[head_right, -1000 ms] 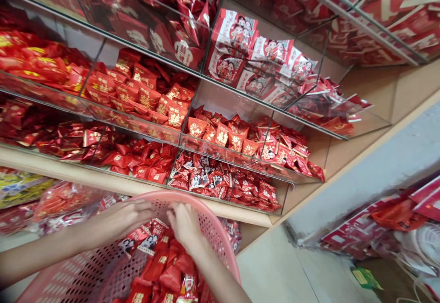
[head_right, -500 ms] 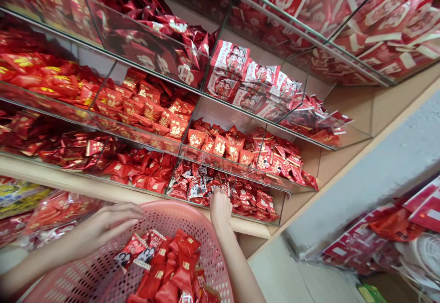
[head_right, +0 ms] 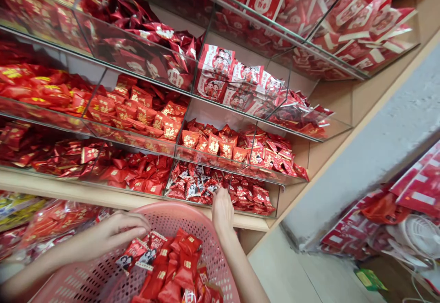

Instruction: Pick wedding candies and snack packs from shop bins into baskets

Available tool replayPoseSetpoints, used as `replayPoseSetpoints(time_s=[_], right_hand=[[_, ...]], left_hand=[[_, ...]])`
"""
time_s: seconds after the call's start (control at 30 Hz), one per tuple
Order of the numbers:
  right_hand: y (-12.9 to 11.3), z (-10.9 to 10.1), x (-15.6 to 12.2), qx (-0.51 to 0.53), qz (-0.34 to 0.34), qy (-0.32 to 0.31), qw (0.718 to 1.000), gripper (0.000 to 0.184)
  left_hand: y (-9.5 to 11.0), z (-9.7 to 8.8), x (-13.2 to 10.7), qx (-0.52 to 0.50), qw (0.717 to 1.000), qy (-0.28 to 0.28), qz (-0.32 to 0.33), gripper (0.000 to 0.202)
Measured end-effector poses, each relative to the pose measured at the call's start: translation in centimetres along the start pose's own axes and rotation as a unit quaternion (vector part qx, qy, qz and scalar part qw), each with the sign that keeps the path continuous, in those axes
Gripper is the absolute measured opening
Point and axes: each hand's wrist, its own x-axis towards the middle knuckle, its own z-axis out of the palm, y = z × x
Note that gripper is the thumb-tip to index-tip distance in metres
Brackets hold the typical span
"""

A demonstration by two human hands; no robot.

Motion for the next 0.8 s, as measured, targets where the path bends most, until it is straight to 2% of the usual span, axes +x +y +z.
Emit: replayPoseSetpoints(time_s=[0.1,0.17,0.3,0.43,0.53,0.6,0.7,0.73,0.8], right_hand=[[0.7,0.2,-0.5,0.040,-0.019,0.023,0.999,0.017],[1.1,0.5,-0.9,0.068,-0.034,0.039,0.996,0.017],[1.4,0.9,-1.9,0.131,-0.051,0.070,0.988,0.018],[1.1,0.1,-2.6,0.163,-0.048,0.084,0.982,0.018],[0.0,-1.0,-3.4,0.183,-0.062,0.104,0.976,0.019],[-1.3,-1.6,-4.3,0.192,-0.083,0.116,0.971,0.020],[-3.6,-1.7,-6.6,0.202,-0.146,0.114,0.962,0.019],[-4.3,-1.4,-7.6,0.205,-0.176,0.107,0.957,0.019],[-5.5,-0.8,-9.3,0.199,-0.240,0.086,0.946,0.016]], left_hand=[[1.3,0.2,0.8,-0.041,0.998,-0.033,0.021,0.037],[1.4,0.7,1.5,-0.049,0.997,-0.055,0.018,0.039],[0.1,2.2,2.7,-0.024,0.997,-0.067,-0.016,0.039],[-1.2,3.4,3.0,0.005,0.996,-0.081,-0.042,0.038],[-1.2,3.5,3.3,-0.084,0.990,-0.081,-0.076,0.043],[-1.0,3.1,3.6,-0.236,0.959,-0.081,-0.138,0.050],[-0.6,2.5,4.2,-0.456,0.854,-0.116,-0.222,0.064],[-0.5,2.4,4.3,-0.496,0.827,-0.130,-0.232,0.067],[-0.3,2.2,4.3,-0.527,0.805,-0.130,-0.241,0.065]])
